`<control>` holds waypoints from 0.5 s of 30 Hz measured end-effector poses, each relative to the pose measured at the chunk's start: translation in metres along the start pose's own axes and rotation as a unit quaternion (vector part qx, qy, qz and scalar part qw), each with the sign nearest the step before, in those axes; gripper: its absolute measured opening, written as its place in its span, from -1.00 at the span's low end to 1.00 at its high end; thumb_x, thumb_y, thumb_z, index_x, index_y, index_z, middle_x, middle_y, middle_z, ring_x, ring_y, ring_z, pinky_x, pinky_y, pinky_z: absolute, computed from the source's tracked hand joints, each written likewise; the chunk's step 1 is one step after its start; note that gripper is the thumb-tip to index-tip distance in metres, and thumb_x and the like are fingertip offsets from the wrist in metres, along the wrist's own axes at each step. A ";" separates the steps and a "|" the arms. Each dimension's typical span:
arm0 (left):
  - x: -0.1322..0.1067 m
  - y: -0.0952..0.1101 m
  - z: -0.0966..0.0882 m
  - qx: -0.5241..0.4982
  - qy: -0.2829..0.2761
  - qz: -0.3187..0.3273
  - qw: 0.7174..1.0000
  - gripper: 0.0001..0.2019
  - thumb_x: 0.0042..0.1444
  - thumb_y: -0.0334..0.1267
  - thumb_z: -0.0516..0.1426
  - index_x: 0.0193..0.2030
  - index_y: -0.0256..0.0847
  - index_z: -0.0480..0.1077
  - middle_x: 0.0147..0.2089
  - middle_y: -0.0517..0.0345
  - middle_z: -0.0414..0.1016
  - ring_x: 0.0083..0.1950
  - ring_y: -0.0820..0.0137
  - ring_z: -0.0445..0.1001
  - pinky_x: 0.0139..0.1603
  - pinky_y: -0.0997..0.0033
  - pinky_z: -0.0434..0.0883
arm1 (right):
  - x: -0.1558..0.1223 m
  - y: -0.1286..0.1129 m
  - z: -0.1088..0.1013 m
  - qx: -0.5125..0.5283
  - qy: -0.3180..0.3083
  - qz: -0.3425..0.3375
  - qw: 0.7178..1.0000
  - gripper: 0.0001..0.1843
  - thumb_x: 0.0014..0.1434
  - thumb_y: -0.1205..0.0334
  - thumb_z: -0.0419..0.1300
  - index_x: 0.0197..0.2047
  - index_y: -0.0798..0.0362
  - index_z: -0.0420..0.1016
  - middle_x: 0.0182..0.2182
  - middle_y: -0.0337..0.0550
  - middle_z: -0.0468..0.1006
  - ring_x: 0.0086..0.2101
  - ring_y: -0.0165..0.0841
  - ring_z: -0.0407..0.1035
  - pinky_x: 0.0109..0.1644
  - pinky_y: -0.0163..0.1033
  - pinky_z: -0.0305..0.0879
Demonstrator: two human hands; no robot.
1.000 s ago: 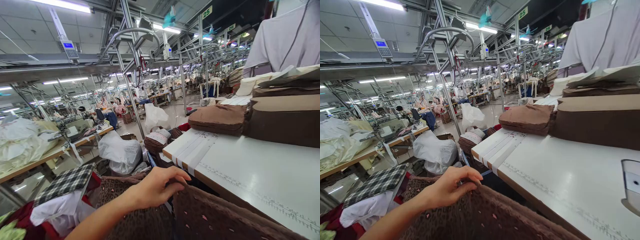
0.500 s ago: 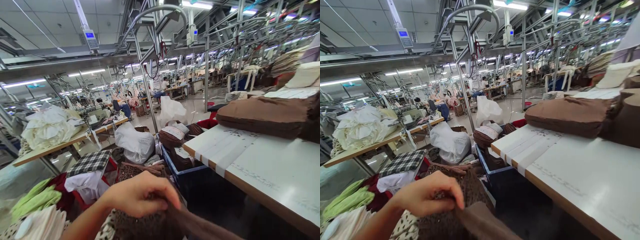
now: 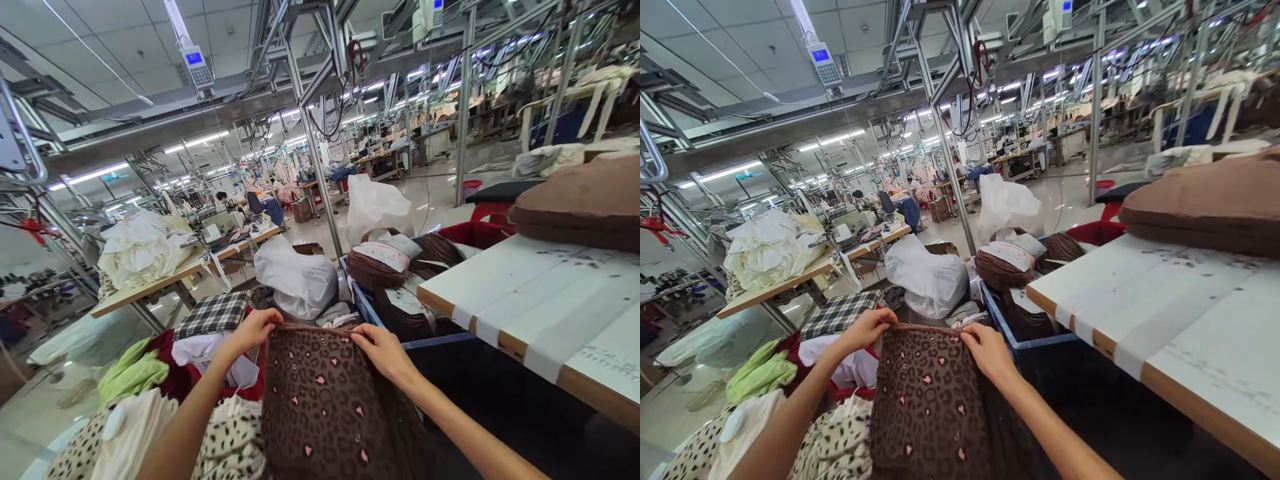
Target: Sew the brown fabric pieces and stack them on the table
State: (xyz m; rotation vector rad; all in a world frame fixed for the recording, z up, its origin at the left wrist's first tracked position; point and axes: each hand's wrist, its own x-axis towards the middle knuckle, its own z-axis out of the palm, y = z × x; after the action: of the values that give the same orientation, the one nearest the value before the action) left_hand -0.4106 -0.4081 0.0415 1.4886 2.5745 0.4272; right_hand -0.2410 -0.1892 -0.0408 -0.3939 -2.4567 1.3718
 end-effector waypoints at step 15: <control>-0.001 0.005 0.047 0.127 0.159 0.086 0.975 -0.63 0.09 -0.57 -0.07 -0.04 -0.23 0.36 0.07 -0.01 0.38 0.14 0.25 0.32 0.17 0.09 0.29 | -0.016 0.028 -0.003 -0.024 0.022 -0.048 0.998 -0.76 0.31 0.19 0.06 -0.01 0.11 0.35 -0.20 -0.14 0.45 -0.17 -0.30 0.37 -0.06 -0.04 0.32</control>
State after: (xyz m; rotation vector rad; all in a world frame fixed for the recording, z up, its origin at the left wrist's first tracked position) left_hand -0.3938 -0.3985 -0.0015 1.8784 2.8440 0.3965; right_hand -0.2223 -0.1786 -0.0657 -0.3091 -2.4440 1.2546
